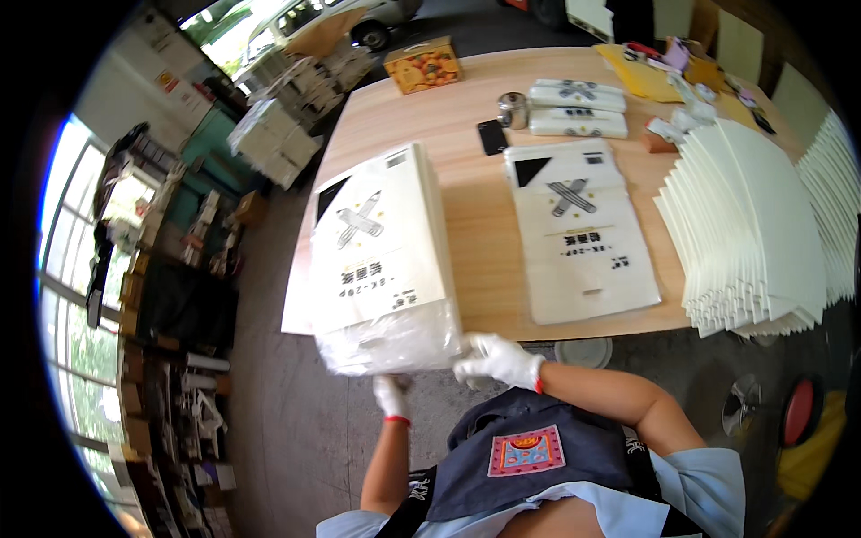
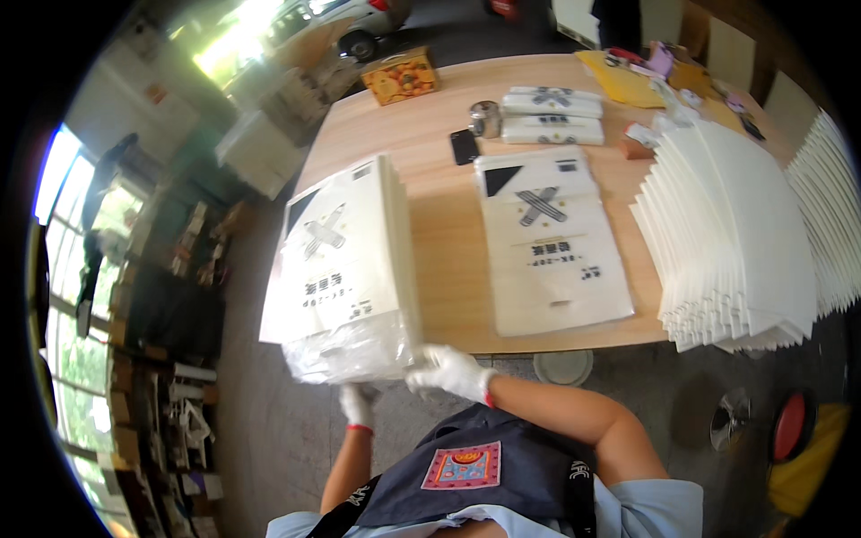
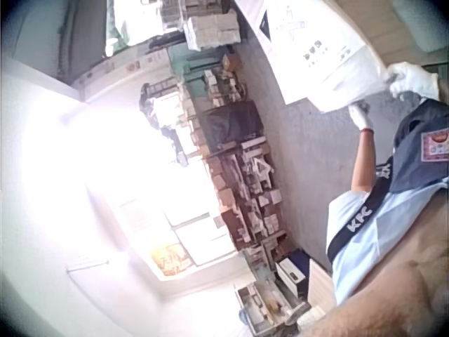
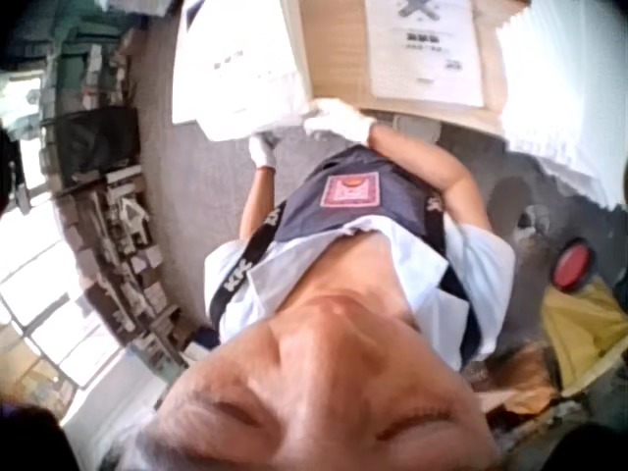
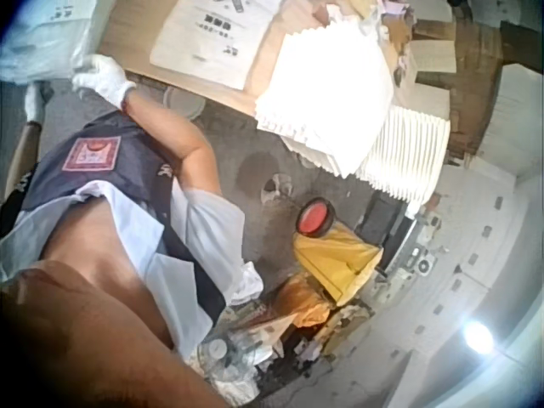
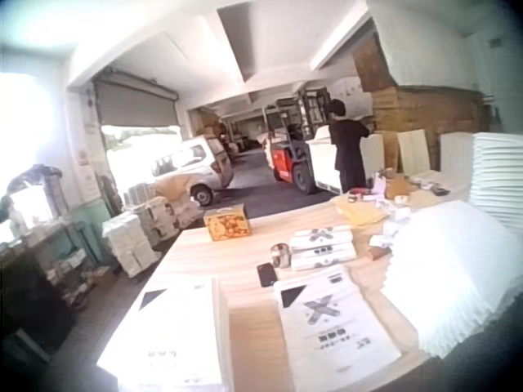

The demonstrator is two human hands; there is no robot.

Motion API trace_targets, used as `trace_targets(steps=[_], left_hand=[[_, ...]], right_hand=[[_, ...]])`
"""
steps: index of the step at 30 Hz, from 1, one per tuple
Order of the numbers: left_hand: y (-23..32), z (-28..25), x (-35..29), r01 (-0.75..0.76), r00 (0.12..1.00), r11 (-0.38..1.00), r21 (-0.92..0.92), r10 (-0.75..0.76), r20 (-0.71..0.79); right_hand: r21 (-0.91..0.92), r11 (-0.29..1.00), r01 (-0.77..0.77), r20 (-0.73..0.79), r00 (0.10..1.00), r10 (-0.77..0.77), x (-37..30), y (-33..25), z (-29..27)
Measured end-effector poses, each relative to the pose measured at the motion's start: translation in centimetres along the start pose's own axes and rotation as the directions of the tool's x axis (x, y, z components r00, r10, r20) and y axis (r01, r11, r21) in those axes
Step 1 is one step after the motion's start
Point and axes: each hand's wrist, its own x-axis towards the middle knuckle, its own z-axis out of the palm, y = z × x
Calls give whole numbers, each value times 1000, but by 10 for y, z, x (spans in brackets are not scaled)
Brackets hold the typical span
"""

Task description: The person repeatedly picks up stacks of white paper sheets from a table and places them into clear plastic packaging bags. The person then folds the top of the bag to seal the contents. This process is repeated continuously throughout the clip.

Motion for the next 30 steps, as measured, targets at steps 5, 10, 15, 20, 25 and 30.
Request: trace_targets(steps=[5,10,15,20,25,30], left_hand=[[-19,136,-104,-696,403,641,324,-24,915],[-7,301,-139,-928,145,367,59,213,966],[-35,369,-121,-964,60,255,78,-80,995],[-16,386,-104,-855,76,478,200,-266,961],[8,391,-105,-870,106,468,157,-133,985],[44,405,-116,-749,291,629,207,31,956]], right_hand=[[-27,985,-171,-367,918,149,-79,85,-72],[17,988,-153,-646,753,127,-139,82,-89],[55,998,-9,-701,711,45,-157,80,-89],[2,976,219,-744,653,-145,-147,68,-121],[186,968,170,-799,600,48,-107,-1,-158],[-66,994,92,-894,436,-100,-74,40,-223]])
